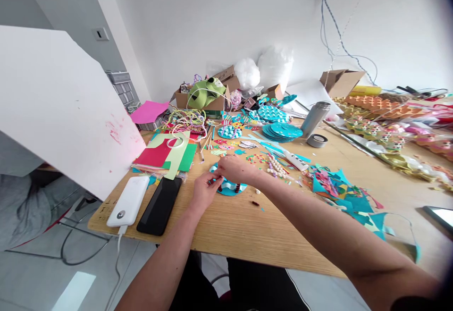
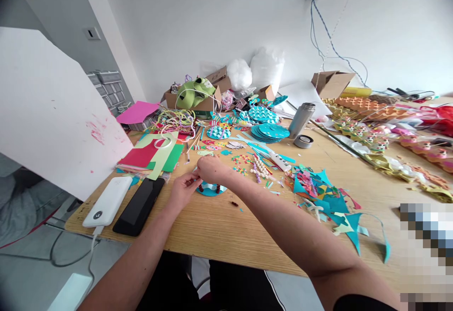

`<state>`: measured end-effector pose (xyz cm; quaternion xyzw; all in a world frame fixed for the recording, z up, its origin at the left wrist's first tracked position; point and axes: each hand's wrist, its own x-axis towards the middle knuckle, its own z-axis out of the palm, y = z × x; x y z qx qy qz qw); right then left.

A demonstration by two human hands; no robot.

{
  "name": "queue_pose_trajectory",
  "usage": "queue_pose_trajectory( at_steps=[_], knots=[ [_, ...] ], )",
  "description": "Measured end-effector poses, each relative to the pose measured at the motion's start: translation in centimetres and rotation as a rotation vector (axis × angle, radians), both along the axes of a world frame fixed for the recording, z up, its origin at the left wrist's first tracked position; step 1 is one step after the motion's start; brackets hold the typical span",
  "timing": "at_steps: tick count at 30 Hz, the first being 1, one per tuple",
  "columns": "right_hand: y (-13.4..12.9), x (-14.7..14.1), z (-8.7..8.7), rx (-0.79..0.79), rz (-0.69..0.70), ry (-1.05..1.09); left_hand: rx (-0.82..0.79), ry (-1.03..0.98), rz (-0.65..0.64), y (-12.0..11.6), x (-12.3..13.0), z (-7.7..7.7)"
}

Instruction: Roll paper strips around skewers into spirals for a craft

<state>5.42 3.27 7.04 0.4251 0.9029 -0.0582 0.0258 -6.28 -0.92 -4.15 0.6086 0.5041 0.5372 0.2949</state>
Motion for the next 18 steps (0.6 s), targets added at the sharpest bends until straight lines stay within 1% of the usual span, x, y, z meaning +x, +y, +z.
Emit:
queue_pose_trajectory(
  at_steps=[6,10,12,15,18],
  knots=[
    [0.3,-0.1,-0.2,-0.016,-0.029,0.015,-0.025,0.027,0.015,-0.1,0.0,0.4],
    [0.4,0.7,0.5,-0.004,-0.038,0.079,-0.055,0.04,0.027,-0.3,0.0,0.7],
    [0.4,1.5,1.0,0.0,-0.05,0.143,-0.07,0.03,0.028,-0.4,0.0,0.9],
    [0.5,2.9,1.5,-0.017,-0.093,0.329,-0.084,-0.005,0.022,-0.5,0.0,1.1],
    [0.5,4.2,1.4,-0.021,-0.131,0.451,-0.085,-0.02,0.019,-0.6,0.1,1.3]
  ],
)
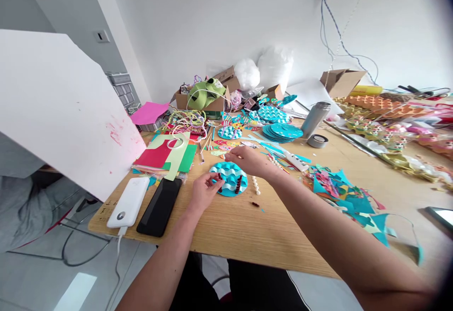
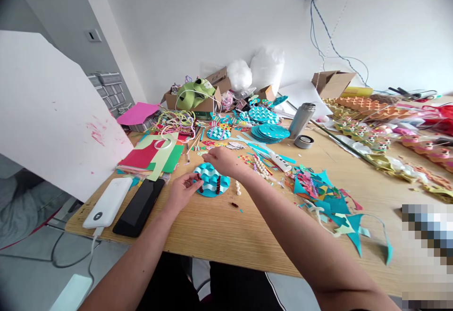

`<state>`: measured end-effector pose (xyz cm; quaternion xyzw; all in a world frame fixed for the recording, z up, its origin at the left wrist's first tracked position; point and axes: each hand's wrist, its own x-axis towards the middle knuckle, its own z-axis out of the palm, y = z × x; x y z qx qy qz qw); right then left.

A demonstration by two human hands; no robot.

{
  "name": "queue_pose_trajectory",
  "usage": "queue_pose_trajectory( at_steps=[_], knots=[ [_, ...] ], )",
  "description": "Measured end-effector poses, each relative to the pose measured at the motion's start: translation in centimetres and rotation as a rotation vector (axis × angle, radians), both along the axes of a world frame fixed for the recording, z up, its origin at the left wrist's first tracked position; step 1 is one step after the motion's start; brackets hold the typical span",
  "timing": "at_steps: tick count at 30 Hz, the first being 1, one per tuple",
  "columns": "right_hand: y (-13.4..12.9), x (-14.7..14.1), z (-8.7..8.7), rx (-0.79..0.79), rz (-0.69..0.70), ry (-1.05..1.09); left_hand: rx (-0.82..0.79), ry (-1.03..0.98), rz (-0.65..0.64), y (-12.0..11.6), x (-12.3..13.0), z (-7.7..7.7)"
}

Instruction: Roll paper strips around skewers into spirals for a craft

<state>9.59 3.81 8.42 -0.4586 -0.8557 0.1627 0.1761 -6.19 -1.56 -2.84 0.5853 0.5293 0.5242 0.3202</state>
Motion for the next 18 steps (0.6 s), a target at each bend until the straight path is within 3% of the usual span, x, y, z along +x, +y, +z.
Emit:
queue_pose_trajectory(
  at_steps=[8,18],
  knots=[
    [-0.6,-0.9,-2.0,-0.08,0.16,0.028,0.1,0.002,-0.019,0.4,-0.2,-1.0],
    [-0.4,-2.4,-2.9,0.033,0.142,-0.098,0.136,0.05,-0.003,0.2,-0.2,-0.5]
  ],
)
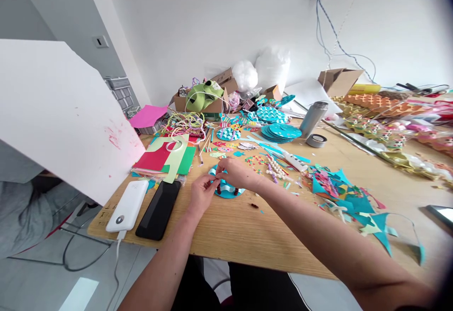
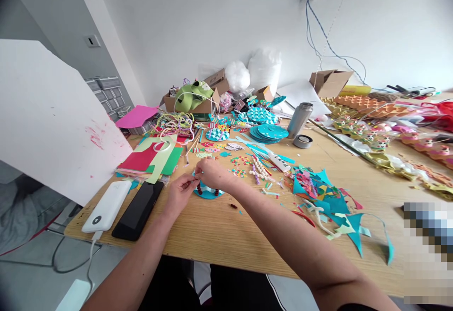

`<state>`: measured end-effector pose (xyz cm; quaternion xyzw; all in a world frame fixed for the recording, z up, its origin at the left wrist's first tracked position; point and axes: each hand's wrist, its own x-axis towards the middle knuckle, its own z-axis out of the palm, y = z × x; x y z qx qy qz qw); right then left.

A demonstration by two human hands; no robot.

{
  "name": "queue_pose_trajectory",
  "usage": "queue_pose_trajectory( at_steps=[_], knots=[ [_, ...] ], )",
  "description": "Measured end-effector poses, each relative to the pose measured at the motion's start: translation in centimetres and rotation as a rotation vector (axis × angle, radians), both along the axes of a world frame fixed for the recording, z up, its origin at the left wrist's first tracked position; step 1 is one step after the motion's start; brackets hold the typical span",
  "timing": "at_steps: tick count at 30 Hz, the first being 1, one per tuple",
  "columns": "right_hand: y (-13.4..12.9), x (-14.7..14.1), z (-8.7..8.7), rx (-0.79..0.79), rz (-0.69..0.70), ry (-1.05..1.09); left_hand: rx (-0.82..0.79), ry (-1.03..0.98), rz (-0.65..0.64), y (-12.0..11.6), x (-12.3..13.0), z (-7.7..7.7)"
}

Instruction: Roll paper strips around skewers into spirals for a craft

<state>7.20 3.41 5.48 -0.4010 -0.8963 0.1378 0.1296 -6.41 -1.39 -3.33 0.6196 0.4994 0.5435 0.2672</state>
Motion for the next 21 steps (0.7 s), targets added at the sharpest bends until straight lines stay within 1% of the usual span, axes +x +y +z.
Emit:
queue_pose_trajectory(
  at_steps=[6,10,13,15,18,21],
  knots=[
    [-0.6,-0.3,0.1,0.094,0.039,-0.049,0.018,0.034,-0.005,0.1,0.0,0.1],
    [-0.6,0.1,0.4,0.102,0.045,-0.042,0.012,0.041,0.017,0.2,-0.1,0.0],
    [-0.5,1.1,1.0,0.095,0.039,0.082,0.001,0.039,0.032,0.1,-0.1,0.1],
    [-0.6,2.1,1.5,0.101,0.009,0.189,-0.024,0.029,0.03,-0.2,-0.1,0.3],
    [-0.9,3.7,2.0,0.105,-0.098,0.354,-0.061,-0.016,0.024,-0.6,-0.3,0.8],
    [-1.5,5.3,2.0,0.095,-0.217,0.523,-0.08,-0.069,0.03,-0.8,-0.5,1.2]
  ],
)
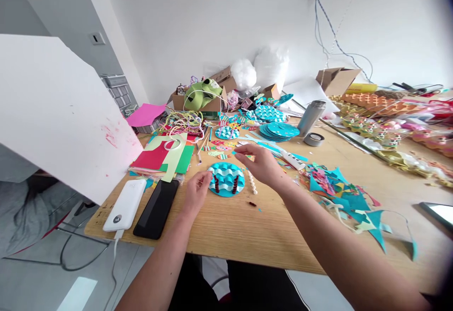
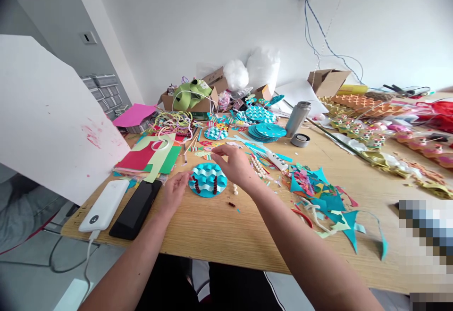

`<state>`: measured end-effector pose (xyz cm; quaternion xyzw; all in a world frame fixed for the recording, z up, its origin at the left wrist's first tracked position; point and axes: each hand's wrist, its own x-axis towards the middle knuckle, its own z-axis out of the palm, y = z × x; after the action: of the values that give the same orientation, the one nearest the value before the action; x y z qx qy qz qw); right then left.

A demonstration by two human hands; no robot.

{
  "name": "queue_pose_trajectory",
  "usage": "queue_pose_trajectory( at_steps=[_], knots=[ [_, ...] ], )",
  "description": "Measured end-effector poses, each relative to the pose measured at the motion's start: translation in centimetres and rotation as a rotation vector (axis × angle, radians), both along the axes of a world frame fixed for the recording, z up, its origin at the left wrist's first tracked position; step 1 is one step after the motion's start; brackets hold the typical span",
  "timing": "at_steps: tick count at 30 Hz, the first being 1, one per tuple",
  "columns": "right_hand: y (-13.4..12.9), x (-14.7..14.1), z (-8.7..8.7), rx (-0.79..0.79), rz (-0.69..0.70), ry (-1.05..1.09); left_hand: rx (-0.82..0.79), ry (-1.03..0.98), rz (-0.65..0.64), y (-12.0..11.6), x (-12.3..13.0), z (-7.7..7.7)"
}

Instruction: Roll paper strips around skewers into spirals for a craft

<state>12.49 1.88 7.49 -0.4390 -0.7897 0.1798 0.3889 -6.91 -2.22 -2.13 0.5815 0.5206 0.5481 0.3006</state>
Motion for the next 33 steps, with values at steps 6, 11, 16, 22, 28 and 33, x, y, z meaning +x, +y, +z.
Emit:
queue_pose_trajectory(
  at_steps=[6,11,16,22,28,33],
  knots=[
    [-1.1,1.7,-1.3,0.006,-0.154,0.212,-0.043,-0.069,0.093,0.0,-0.6,-0.1],
    [-1.1,2.8,-2.0,0.071,-0.276,0.365,-0.018,0.088,0.095,-0.3,-1.0,-0.2],
    [0.3,5.3,-1.8,0.185,-0.4,0.528,-0.019,0.212,0.105,-0.4,-1.0,-0.3],
    [2.2,8.4,-3.5,0.134,-0.472,0.547,-0.037,0.317,0.15,0.0,-1.2,-1.0],
    [2.5,10.2,-4.4,0.171,-0.616,0.449,-0.006,0.335,0.221,0.0,-1.4,-1.3],
    [2.9,11.6,-4.2,0.285,-0.806,0.549,0.019,0.32,0.253,0.3,-1.5,-1.8]
  ],
)
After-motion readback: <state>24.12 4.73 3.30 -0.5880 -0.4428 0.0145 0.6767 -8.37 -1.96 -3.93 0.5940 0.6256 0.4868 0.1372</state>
